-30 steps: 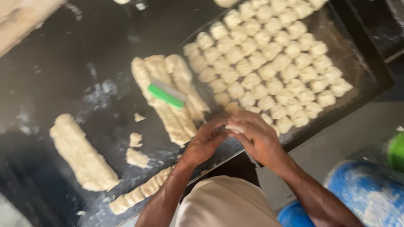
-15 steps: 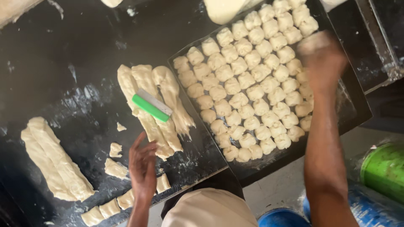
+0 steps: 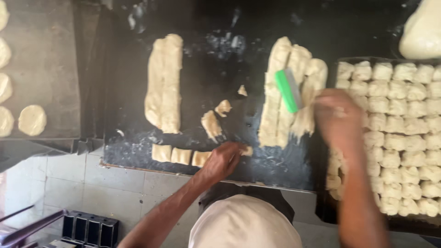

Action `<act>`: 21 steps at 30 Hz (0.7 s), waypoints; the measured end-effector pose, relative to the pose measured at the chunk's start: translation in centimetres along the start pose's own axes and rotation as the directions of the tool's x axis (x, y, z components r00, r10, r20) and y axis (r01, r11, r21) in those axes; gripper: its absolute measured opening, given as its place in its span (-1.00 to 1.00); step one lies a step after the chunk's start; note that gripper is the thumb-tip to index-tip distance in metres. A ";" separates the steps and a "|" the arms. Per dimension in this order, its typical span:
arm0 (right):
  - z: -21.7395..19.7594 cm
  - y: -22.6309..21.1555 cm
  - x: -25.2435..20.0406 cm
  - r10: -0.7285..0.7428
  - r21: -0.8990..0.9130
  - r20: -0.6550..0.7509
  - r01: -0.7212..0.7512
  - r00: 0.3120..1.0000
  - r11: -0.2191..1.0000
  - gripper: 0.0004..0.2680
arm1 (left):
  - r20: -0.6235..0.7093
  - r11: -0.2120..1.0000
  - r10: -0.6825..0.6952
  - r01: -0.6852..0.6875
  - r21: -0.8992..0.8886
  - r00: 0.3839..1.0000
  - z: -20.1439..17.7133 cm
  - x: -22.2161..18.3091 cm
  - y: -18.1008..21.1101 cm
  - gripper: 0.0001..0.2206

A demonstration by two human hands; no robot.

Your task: The person takes pieces of dough from a work surface, shapes them into balls by hand, and places them onto a large metal tray.

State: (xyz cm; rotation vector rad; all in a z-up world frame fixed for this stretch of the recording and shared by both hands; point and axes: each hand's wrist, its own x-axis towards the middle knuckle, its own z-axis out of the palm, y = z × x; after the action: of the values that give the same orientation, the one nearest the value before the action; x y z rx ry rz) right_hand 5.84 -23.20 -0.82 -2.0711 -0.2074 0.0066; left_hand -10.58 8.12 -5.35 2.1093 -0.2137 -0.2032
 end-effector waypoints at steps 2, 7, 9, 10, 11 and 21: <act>10.1 -4.0 1.3 0.029 0.409 0.387 -0.200 0.921 0.890 -0.68 | 0.012 0.876 -0.372 0.356 -0.327 0.928 -0.8 -0.1 0.6 -0.80; 21.5 -7.3 2.2 -0.225 -0.436 0.062 0.229 0.972 0.870 -0.65 | -0.058 0.678 -0.468 0.316 -0.664 0.882 -6.1 -5.5 -1.2 -0.64; 23.0 -7.6 0.8 -0.294 -0.394 0.095 0.307 0.951 0.866 -0.75 | -0.107 0.685 -0.553 0.379 -0.622 0.826 -7.7 -7.2 -2.2 -0.54; 23.4 -7.8 -0.7 -0.335 -0.353 0.168 0.374 0.927 0.858 -0.81 | -0.123 0.695 -0.572 0.400 -0.597 0.811 -8.6 -8.1 -2.8 -0.50; 23.6 -8.3 -1.7 -0.380 -0.306 0.235 0.439 0.895 0.845 -0.83 | -0.145 0.708 -0.585 0.416 -0.570 0.798 -9.4 -8.6 -3.4 -0.46; 24.4 -11.4 -8.1 -0.407 -0.280 0.354 0.511 0.842 0.813 -0.80 | -0.352 0.691 -0.199 -0.124 -0.712 0.914 -9.1 0.4 -5.4 -0.64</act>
State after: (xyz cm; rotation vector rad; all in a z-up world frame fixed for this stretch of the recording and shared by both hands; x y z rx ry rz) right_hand -5.98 2.19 -3.55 -2.3308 -0.9565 -0.0427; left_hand -7.75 18.29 -5.31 1.3029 0.1553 0.1267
